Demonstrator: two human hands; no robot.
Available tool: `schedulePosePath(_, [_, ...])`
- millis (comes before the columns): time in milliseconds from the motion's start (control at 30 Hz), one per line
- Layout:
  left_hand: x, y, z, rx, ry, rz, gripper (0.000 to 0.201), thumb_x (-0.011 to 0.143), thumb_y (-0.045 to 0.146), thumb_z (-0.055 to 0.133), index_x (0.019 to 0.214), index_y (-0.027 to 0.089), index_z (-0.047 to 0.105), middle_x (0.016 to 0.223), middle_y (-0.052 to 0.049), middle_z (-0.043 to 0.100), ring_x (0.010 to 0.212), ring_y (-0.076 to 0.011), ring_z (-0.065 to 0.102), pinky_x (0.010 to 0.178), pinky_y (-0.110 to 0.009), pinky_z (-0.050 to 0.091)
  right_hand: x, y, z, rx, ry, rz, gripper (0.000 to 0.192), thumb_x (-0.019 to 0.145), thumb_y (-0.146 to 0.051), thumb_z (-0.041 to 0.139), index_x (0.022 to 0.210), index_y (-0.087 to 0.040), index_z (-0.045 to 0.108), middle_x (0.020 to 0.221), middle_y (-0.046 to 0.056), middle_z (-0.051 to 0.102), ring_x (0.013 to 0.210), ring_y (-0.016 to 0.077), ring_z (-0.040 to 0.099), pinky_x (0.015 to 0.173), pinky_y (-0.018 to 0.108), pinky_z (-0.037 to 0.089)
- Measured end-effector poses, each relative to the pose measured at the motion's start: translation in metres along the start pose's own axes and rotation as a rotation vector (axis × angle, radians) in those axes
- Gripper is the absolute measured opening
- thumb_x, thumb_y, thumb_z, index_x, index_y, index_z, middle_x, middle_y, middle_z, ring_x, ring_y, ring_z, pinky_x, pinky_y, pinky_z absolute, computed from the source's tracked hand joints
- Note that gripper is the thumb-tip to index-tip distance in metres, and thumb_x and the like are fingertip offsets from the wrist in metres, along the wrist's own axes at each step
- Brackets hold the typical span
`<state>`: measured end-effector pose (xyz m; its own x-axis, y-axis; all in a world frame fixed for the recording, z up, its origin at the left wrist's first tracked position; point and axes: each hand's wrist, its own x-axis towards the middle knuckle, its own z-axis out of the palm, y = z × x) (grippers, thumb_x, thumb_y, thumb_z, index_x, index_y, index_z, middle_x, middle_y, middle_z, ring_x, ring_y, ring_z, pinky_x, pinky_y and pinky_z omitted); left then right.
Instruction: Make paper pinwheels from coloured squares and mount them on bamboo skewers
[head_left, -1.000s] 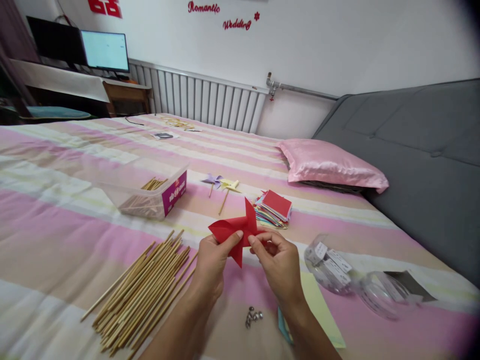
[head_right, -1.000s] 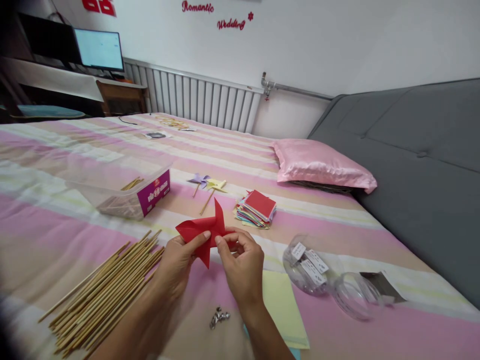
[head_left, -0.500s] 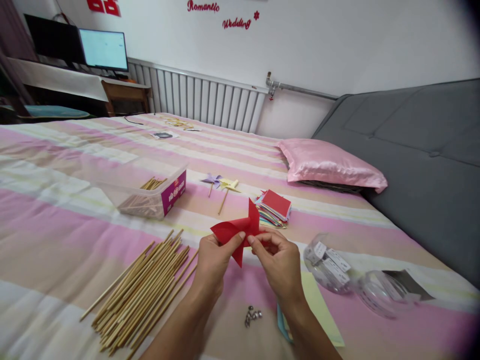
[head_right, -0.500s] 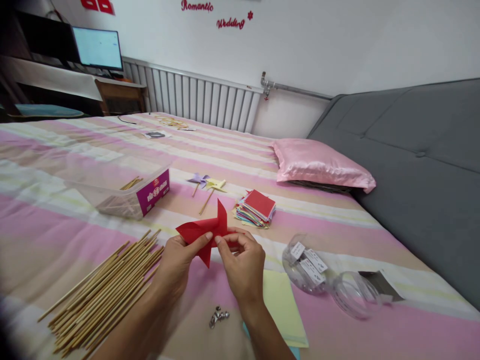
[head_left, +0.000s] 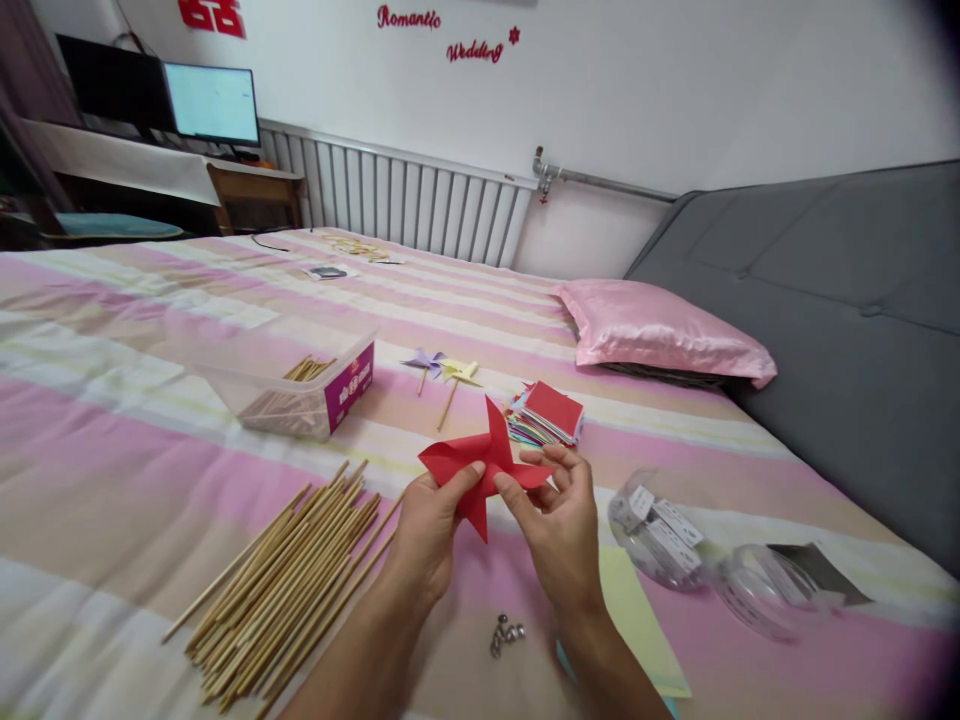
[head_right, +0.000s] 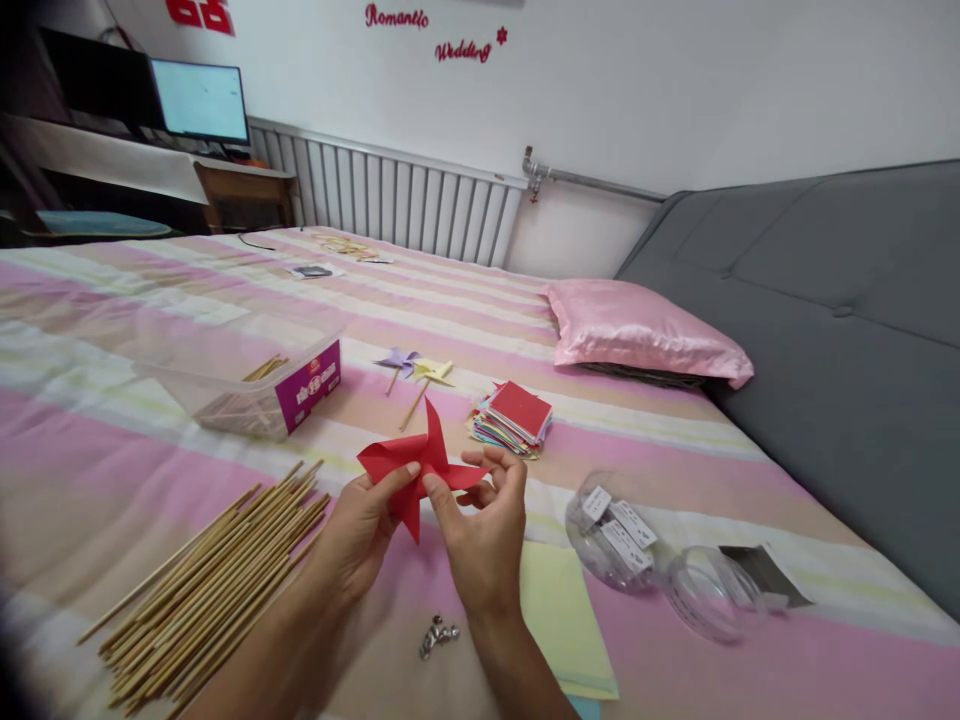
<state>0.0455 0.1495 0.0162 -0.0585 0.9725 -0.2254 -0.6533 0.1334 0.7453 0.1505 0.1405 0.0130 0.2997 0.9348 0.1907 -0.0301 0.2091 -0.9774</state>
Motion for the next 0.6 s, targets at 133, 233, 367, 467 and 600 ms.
schedulePosePath(133, [-0.002, -0.003, 0.001, -0.030, -0.022, -0.023, 0.022, 0.063, 0.019, 0.076, 0.084, 0.012, 0.071, 0.079, -0.007, 0.073, 0.074, -0.0141, 0.065, 0.070, -0.020, 0.048, -0.001, 0.002, 0.004, 0.177, -0.025, 0.132, 0.062, 0.067, -0.035, 0.073, 0.117, -0.019, 0.039, 0.085, 0.004, 0.067, 0.080, 0.0195, 0.066, 0.076, 0.034, 0.051])
schedulePosePath(233, [-0.004, -0.006, 0.003, -0.043, -0.057, -0.038, 0.023, 0.065, 0.018, 0.074, 0.087, 0.012, 0.071, 0.081, -0.007, 0.073, 0.076, -0.0154, 0.065, 0.073, -0.022, 0.049, -0.001, 0.002, 0.005, 0.227, 0.004, 0.175, 0.063, 0.066, -0.034, 0.074, 0.118, -0.019, 0.042, 0.079, 0.003, 0.068, 0.074, 0.0193, 0.066, 0.071, 0.033, 0.052])
schedulePosePath(367, [-0.006, -0.009, 0.006, -0.034, -0.080, -0.040, 0.022, 0.067, 0.018, 0.073, 0.088, 0.011, 0.071, 0.081, -0.008, 0.073, 0.077, -0.0153, 0.065, 0.074, -0.022, 0.049, -0.002, 0.001, 0.006, 0.251, 0.015, 0.179, 0.063, 0.065, -0.033, 0.074, 0.119, -0.018, 0.043, 0.079, 0.002, 0.069, 0.072, 0.0187, 0.066, 0.070, 0.032, 0.052])
schedulePosePath(467, [-0.006, -0.011, 0.006, -0.004, -0.078, -0.037, 0.022, 0.068, 0.019, 0.073, 0.088, 0.011, 0.071, 0.080, -0.008, 0.072, 0.077, -0.0153, 0.064, 0.074, -0.023, 0.048, 0.000, -0.002, 0.004, 0.260, 0.023, 0.201, 0.065, 0.063, -0.031, 0.075, 0.118, -0.017, 0.044, 0.076, 0.002, 0.070, 0.068, 0.0179, 0.066, 0.069, 0.032, 0.052])
schedulePosePath(600, [-0.005, -0.010, 0.001, 0.146, -0.127, -0.043, 0.024, 0.068, 0.024, 0.073, 0.088, 0.011, 0.070, 0.078, -0.007, 0.071, 0.070, -0.0141, 0.061, 0.065, -0.022, 0.046, 0.010, -0.006, -0.007, 0.278, -0.010, 0.266, 0.070, 0.059, -0.027, 0.078, 0.119, -0.017, 0.044, 0.075, 0.000, 0.069, 0.066, 0.0170, 0.065, 0.068, 0.031, 0.051])
